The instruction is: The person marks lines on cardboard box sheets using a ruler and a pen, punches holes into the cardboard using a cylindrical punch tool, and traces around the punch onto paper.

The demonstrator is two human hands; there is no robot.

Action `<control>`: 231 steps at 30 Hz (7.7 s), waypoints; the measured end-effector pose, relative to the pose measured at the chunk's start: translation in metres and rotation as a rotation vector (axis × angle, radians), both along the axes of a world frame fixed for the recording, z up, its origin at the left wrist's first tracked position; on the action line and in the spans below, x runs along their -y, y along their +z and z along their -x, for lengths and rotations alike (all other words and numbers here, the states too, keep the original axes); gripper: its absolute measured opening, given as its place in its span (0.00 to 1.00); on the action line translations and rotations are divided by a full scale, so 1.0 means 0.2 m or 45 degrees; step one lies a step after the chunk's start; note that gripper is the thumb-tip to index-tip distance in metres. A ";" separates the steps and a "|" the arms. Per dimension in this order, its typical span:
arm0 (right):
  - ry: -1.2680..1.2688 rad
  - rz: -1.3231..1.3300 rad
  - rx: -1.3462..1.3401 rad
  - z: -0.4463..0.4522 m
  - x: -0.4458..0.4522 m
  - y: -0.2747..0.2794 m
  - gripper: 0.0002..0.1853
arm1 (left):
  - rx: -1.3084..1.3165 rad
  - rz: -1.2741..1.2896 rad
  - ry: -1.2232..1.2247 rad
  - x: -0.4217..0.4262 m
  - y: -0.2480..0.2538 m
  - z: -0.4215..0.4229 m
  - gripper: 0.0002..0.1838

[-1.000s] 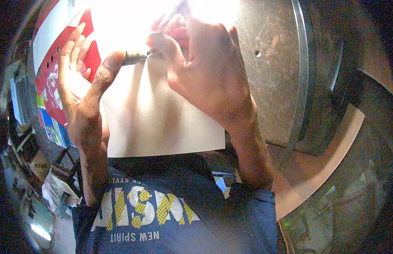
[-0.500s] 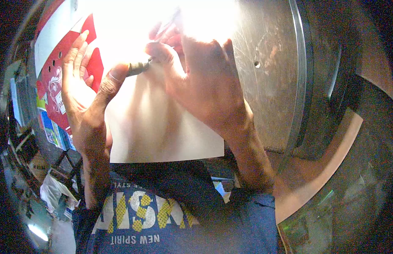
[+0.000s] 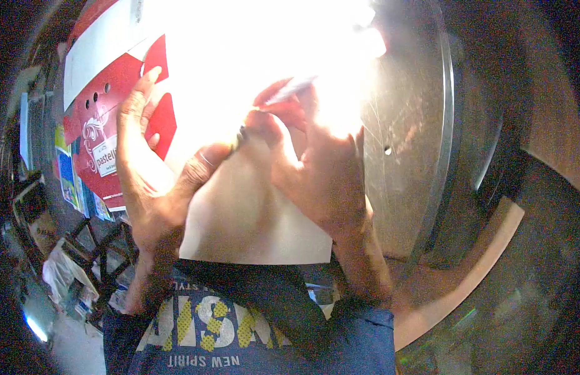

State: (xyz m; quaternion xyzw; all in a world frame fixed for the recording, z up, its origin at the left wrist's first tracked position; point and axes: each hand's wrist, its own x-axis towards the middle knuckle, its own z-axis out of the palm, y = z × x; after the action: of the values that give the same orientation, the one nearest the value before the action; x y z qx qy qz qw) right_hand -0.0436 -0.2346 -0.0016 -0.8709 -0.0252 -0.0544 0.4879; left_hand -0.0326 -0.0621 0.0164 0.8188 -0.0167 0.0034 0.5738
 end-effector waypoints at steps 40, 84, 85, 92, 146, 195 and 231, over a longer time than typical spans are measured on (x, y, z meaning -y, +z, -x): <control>1.061 -0.223 -0.524 -0.56 -0.11 0.15 0.12 | -0.167 0.124 0.236 -0.05 -0.11 -0.01 0.59; -0.352 0.272 0.304 0.32 -0.12 0.04 0.11 | -0.228 -0.036 0.054 -0.11 -0.04 0.00 0.63; -0.305 0.132 0.340 0.39 -0.16 -0.03 0.11 | -0.236 0.047 0.026 -0.11 -0.04 -0.01 0.63; -0.186 -0.026 0.349 0.35 -0.20 -0.13 0.11 | -0.173 0.081 0.099 -0.14 -0.08 -0.09 0.62; -0.481 -0.276 0.303 0.16 -0.12 0.02 0.19 | -0.151 0.133 0.041 -0.12 -0.08 -0.03 0.62; -0.481 -0.015 -0.604 0.20 0.00 0.25 0.18 | -0.868 0.560 -0.136 -0.65 0.14 0.45 0.34; 0.308 -0.659 -0.075 0.30 -0.29 0.25 0.19 | -0.875 0.188 -0.112 -1.08 -0.21 0.46 0.16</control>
State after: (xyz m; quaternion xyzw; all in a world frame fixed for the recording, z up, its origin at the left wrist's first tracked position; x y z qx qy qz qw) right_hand -0.1026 -0.1763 0.0475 -0.7093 -0.0999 0.0246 0.6974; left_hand -0.1243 0.1536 -0.0260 0.7270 0.1425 -0.2958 0.6031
